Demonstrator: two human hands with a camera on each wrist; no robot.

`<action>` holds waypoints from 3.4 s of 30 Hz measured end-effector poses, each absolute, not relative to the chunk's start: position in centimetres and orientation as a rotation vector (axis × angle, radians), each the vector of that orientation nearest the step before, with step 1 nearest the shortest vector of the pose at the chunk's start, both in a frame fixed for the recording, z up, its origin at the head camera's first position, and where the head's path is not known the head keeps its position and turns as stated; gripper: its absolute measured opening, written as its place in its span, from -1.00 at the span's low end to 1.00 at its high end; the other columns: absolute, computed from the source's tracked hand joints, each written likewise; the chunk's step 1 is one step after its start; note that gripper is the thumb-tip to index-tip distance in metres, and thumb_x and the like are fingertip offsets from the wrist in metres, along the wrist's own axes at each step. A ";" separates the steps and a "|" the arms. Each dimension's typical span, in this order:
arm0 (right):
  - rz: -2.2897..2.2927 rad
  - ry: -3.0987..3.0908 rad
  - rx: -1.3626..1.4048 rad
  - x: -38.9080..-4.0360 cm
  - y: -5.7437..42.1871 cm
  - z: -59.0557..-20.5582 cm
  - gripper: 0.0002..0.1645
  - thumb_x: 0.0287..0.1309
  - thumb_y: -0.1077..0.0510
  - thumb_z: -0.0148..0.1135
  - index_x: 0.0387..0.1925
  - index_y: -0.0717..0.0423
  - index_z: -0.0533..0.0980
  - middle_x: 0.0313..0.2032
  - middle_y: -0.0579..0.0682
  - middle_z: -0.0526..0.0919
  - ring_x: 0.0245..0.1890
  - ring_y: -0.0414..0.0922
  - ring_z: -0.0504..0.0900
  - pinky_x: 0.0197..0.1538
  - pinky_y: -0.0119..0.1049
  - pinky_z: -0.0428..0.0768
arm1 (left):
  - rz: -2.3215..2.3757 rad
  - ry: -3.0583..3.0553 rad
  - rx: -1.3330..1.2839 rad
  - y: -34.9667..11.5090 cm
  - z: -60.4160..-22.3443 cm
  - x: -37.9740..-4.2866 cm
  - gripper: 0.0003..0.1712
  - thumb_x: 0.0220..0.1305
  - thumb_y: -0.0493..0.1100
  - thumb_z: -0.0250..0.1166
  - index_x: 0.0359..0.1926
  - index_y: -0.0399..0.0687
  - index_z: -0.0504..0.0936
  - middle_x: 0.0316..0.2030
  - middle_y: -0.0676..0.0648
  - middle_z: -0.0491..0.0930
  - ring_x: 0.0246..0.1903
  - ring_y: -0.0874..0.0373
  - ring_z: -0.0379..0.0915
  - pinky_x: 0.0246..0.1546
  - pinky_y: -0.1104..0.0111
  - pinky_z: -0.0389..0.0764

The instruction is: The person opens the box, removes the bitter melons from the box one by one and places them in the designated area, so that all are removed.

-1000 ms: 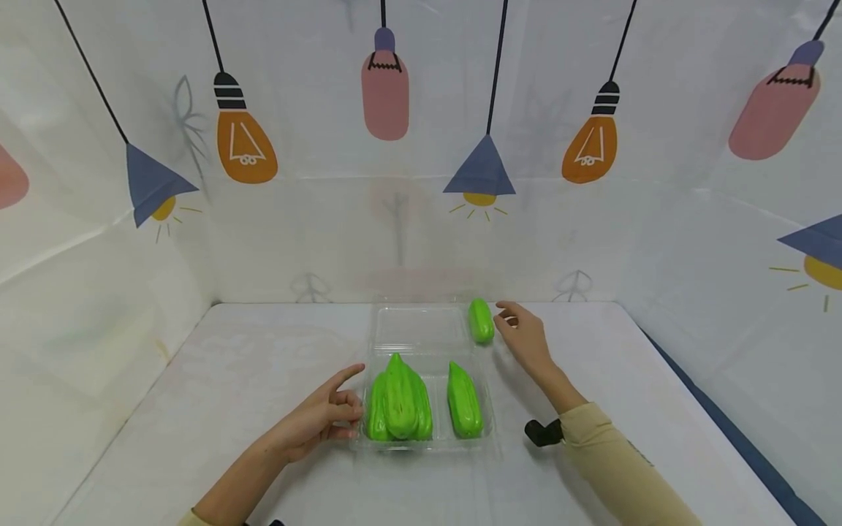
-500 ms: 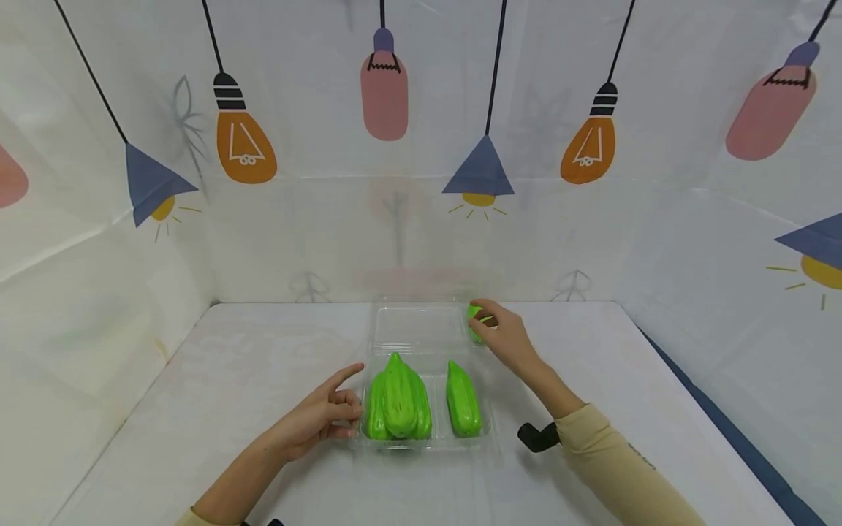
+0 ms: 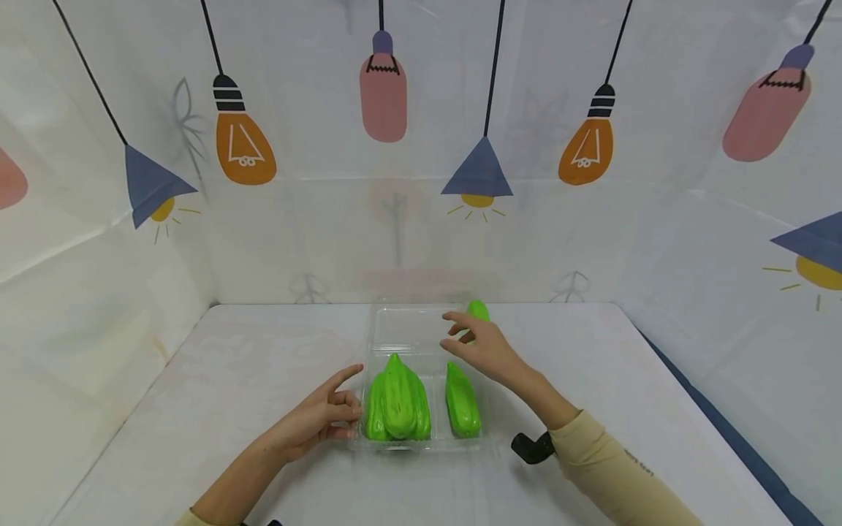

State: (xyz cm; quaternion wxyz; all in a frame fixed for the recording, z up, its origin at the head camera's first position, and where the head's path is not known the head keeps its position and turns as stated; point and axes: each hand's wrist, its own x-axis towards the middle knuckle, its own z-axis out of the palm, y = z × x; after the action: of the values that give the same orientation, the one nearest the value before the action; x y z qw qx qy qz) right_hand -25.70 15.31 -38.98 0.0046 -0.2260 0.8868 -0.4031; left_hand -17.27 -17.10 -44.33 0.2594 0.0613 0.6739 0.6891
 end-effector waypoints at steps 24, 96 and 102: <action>-0.985 2.621 -0.926 -21.1 9.8 -39.4 -0.22 0.15 -0.24 0.32 0.35 -0.06 0.42 -0.03 0.02 0.68 -0.29 -0.18 0.66 -0.28 -0.43 0.60 | 1.859 1.841 0.153 -17.1 -44.6 -17.5 -0.06 0.38 -0.20 0.23 0.57 0.21 -0.13 -0.25 0.03 0.49 -0.43 0.25 0.49 -0.34 0.44 0.65; -1.146 2.578 -0.881 -21.7 10.7 -38.3 -0.33 0.19 0.02 0.31 0.35 -0.10 0.43 0.15 0.02 0.62 -0.54 -0.26 0.57 -0.51 -0.34 0.57 | 1.869 1.817 0.138 -17.0 -44.3 -17.1 -0.06 0.39 -0.21 0.22 0.57 0.23 -0.14 -0.25 0.02 0.48 -0.41 0.23 0.50 -0.32 0.46 0.65; -1.155 2.579 -0.868 -22.1 11.0 -38.3 -0.33 0.20 0.02 0.30 0.36 -0.11 0.42 0.18 0.02 0.61 -0.58 -0.27 0.53 -0.53 -0.35 0.55 | 1.874 1.811 0.131 -17.0 -44.2 -17.1 -0.07 0.40 -0.21 0.21 0.57 0.24 -0.13 -0.24 0.01 0.47 -0.41 0.22 0.51 -0.31 0.44 0.66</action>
State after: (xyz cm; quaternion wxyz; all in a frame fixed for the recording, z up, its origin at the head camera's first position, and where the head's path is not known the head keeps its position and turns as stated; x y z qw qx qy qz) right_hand -22.06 11.03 -38.27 0.0926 -0.2923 0.8687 -0.3891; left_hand -17.12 -16.97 -44.24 0.2629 0.0484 0.6697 0.6929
